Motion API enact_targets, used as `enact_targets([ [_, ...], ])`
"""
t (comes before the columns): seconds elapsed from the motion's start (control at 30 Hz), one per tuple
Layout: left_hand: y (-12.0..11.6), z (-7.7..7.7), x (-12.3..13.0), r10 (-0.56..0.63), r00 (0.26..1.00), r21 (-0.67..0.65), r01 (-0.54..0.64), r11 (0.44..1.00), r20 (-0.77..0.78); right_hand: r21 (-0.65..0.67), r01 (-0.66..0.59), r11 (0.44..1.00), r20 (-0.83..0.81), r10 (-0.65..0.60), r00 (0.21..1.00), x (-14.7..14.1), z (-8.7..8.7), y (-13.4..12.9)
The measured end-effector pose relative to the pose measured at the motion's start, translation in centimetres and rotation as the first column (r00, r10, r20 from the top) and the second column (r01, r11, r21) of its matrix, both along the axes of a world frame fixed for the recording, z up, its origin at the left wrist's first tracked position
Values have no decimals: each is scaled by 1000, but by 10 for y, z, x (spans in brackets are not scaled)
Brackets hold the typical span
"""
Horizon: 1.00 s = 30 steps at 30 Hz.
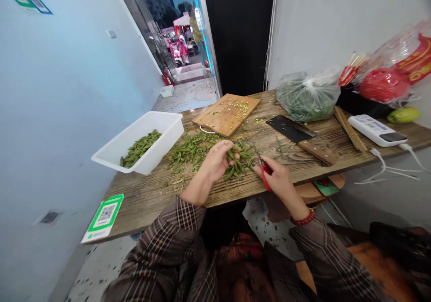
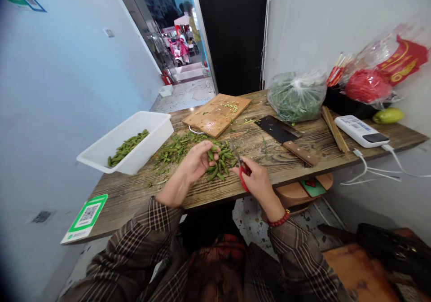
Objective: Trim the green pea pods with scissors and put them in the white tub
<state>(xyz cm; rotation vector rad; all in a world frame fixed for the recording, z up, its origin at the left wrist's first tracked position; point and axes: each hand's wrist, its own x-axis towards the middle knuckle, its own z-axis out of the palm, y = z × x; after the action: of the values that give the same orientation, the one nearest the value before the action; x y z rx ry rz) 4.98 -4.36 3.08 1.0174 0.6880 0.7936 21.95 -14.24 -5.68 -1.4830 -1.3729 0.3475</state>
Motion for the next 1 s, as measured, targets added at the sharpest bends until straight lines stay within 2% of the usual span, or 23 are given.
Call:
enact_targets([
  [0.13,33,10,-5,32,999,-16,-31,999,42,-12,80,997,-273,-80,959,11,-4,8],
  [0.2,48,8,0,71,995,79,-66,995,-67,-3,66,998,-409,-61,910,13,-5,9],
  [0.23,54,5,4,95,979,163,-66,984,-178,-2,54,999,-468,-49,882,14,-4,9],
  [0.27,60,1,9,125,934,276,-29,961,-335,-5,40,999,-517,-36,855,14,-4,9],
  [0.3,64,-3,15,166,847,387,51,920,-506,-6,26,1000,-557,-25,830,14,-2,8],
  [0.33,68,-8,20,219,728,471,160,867,-650,-9,14,1000,-587,-17,809,13,-1,8],
  [0.4,74,-16,29,318,511,535,361,764,-799,-14,-1,1000,-625,-8,780,13,3,7],
  [0.43,76,-19,31,344,450,535,416,735,-824,-17,-3,1000,-638,-8,770,13,4,6],
  [0.6,82,-30,25,363,369,508,465,725,-855,-29,14,999,-657,-30,753,13,8,5],
  [0.73,80,-29,4,350,424,532,463,708,-835,-17,17,1000,-632,-24,775,14,5,4],
  [0.8,73,-25,-6,306,510,549,436,713,-804,-17,9,1000,-612,-18,791,15,2,4],
  [0.87,62,-20,-15,191,649,511,350,785,-737,-22,11,1000,-558,-22,830,16,-2,5],
  [0.93,48,-15,-21,51,792,401,252,881,-609,-28,7,1000,-447,-18,894,15,-4,6],
  [1.0,34,-11,-22,-24,873,297,192,935,-488,-35,-23,999,-309,11,951,12,-4,5],
])
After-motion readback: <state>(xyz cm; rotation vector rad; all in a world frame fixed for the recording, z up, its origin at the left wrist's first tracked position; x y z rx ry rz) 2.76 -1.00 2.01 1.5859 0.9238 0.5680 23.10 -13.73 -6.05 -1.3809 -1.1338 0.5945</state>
